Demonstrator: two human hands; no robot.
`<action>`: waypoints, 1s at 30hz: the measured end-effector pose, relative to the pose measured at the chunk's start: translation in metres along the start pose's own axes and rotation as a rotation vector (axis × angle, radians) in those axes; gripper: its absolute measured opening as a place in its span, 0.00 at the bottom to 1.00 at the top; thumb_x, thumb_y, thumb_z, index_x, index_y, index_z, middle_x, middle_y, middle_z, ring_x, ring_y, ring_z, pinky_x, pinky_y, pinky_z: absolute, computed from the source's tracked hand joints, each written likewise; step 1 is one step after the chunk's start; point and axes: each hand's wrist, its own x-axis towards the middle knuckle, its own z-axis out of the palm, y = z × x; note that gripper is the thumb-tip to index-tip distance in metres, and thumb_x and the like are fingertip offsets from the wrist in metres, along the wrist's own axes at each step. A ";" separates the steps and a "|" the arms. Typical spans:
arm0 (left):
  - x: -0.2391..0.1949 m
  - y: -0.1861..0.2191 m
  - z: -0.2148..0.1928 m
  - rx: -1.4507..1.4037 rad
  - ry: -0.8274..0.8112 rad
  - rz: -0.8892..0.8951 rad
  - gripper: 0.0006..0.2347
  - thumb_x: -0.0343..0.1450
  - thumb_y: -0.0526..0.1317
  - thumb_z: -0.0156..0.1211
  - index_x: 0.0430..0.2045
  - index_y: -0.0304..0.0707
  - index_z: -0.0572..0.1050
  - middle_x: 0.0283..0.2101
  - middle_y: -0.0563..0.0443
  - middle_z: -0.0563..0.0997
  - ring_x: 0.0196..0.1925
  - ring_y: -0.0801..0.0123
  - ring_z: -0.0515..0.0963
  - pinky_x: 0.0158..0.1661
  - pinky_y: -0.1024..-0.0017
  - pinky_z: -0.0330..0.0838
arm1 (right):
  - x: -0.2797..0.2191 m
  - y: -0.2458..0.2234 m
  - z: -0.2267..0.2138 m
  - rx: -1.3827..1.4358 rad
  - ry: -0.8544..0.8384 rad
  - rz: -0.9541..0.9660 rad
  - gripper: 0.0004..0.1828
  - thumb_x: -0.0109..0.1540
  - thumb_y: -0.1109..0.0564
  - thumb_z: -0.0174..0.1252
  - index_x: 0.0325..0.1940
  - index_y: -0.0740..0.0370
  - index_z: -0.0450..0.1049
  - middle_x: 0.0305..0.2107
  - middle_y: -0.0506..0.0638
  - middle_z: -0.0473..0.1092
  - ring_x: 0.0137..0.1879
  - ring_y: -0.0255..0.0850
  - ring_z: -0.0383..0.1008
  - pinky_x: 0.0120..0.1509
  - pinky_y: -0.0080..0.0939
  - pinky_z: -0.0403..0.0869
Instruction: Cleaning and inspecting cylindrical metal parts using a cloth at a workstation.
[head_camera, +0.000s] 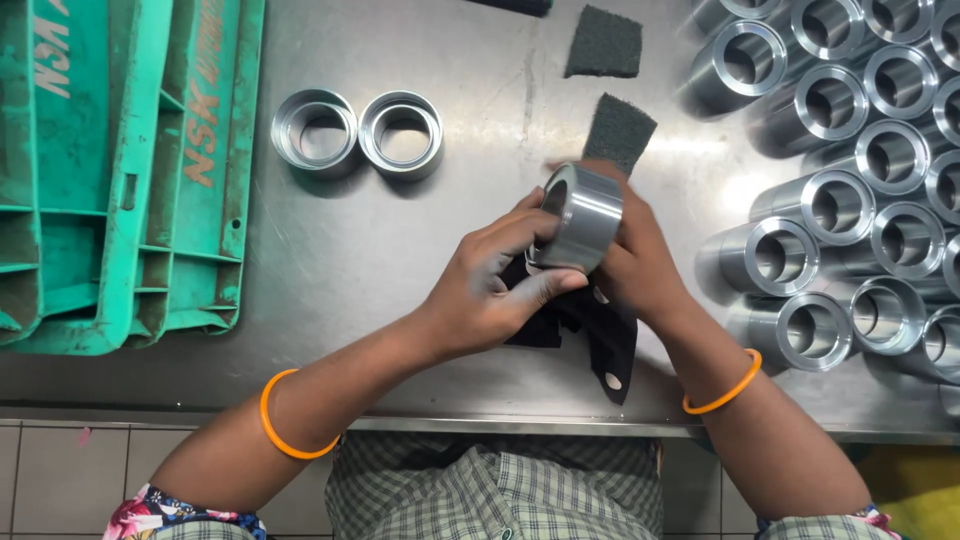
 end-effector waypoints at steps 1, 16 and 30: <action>0.001 0.000 0.001 0.022 -0.020 0.018 0.15 0.77 0.45 0.63 0.50 0.33 0.75 0.53 0.42 0.81 0.67 0.55 0.76 0.70 0.59 0.68 | 0.000 -0.014 0.004 -0.117 0.131 0.048 0.27 0.61 0.65 0.50 0.67 0.58 0.66 0.47 0.52 0.76 0.52 0.40 0.80 0.57 0.36 0.78; 0.017 -0.011 -0.016 -0.987 0.382 -0.825 0.33 0.73 0.64 0.24 0.69 0.46 0.56 0.57 0.47 0.76 0.62 0.59 0.76 0.62 0.53 0.69 | -0.012 0.004 0.019 -0.441 -0.071 -0.426 0.23 0.67 0.53 0.64 0.67 0.54 0.72 0.60 0.51 0.70 0.59 0.44 0.75 0.61 0.40 0.78; 0.024 -0.017 -0.029 -0.368 0.106 -0.521 0.22 0.73 0.52 0.54 0.57 0.37 0.71 0.47 0.44 0.80 0.49 0.61 0.83 0.47 0.69 0.80 | 0.003 0.100 -0.039 -0.331 -0.143 -0.258 0.22 0.71 0.30 0.46 0.47 0.40 0.78 0.63 0.55 0.60 0.78 0.51 0.49 0.81 0.56 0.50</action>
